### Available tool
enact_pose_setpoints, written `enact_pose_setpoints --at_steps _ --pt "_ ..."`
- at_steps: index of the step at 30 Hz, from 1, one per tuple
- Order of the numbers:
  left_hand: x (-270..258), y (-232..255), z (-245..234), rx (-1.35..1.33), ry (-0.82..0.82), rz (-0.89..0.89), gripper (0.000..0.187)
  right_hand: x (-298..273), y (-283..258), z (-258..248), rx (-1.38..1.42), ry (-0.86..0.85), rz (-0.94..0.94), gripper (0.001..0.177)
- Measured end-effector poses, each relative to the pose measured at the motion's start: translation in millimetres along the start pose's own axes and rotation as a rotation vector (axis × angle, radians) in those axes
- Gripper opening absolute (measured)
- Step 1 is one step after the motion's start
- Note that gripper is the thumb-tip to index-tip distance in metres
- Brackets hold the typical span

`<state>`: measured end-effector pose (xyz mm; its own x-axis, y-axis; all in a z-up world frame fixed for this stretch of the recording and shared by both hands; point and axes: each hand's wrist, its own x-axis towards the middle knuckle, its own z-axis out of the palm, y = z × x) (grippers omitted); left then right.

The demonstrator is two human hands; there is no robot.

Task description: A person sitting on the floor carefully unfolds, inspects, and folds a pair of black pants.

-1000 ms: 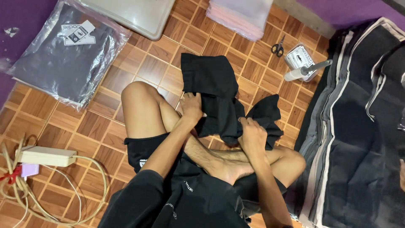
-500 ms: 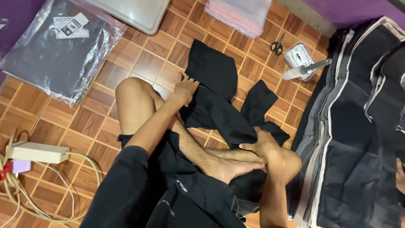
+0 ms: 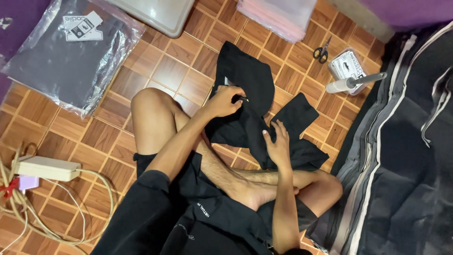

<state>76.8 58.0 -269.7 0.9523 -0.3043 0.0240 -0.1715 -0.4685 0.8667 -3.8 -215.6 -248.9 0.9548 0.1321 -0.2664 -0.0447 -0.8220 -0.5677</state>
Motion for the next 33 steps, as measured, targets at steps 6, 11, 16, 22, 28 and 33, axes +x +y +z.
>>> enact_pose_setpoints --at_steps 6,11,16,22,28,33 --pt "3.5 5.2 3.4 0.115 0.068 0.016 0.014 3.3 23.2 9.1 0.04 0.029 -0.047 0.048" --pt "5.1 8.9 21.1 0.215 0.043 -0.014 0.043 4.8 16.9 6.1 0.028 0.028 0.003 0.047" --pt "4.8 4.7 43.0 0.073 0.165 -0.016 0.041 6.5 12.8 4.3 0.049 0.014 0.016 0.046" --pt "5.2 13.1 30.7 -0.164 0.067 -0.056 0.058 6.8 19.1 7.9 0.057 0.036 -0.012 0.045" --pt "0.1 35.9 11.1 -0.151 0.042 0.005 0.063 5.2 15.1 4.4 0.079 0.027 -0.019 0.045" --pt "5.0 24.8 11.6 -0.049 0.122 0.044 0.03 5.7 15.8 3.7 0.076 0.028 -0.022 0.045"
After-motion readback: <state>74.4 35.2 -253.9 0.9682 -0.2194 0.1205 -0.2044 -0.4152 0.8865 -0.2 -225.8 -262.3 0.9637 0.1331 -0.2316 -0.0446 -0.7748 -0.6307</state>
